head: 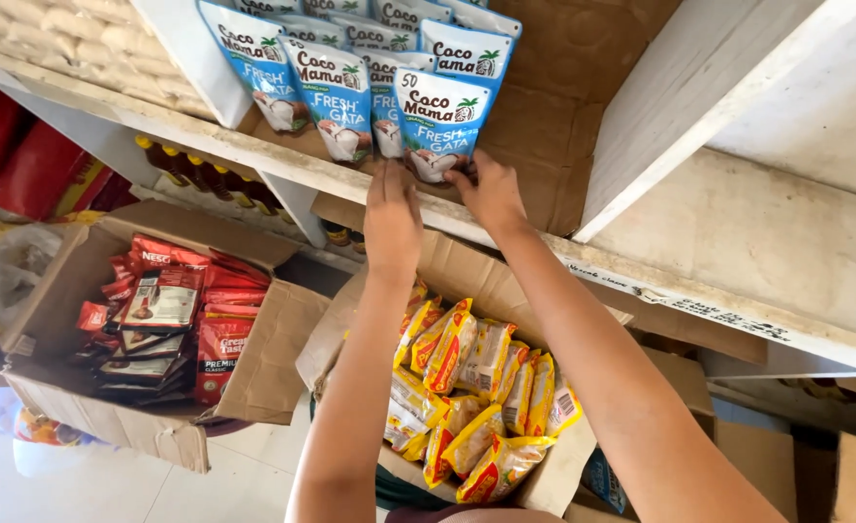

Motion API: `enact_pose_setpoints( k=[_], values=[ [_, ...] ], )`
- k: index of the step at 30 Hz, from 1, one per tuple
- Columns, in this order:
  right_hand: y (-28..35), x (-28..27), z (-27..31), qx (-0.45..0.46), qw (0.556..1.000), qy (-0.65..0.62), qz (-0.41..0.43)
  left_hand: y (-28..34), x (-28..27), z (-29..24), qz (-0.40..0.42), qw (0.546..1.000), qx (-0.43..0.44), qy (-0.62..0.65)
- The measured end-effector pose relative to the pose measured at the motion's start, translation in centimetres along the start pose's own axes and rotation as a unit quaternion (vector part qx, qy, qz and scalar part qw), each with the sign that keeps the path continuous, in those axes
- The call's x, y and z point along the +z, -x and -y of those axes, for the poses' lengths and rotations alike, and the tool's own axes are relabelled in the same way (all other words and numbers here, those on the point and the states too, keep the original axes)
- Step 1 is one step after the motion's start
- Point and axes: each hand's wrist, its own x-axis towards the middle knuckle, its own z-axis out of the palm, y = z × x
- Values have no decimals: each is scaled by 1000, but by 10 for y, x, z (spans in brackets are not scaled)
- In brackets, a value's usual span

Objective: Stocking coconut milk pouches from boxes onto grocery store shelves.

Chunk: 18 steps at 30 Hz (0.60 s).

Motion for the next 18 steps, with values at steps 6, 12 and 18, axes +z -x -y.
enact_pose_setpoints(
  k=[6,12,18],
  values=[
    [-1,2,-4,-6,1000,10,3,79,-48,-7,-53,997,-19,57],
    [-2,0,-9,-31,999,30,17,142,-71,-20,-2,983,-167,80],
    [1,-4,-18,-77,994,82,17,182,-81,-35,25,981,-160,104]
  ],
)
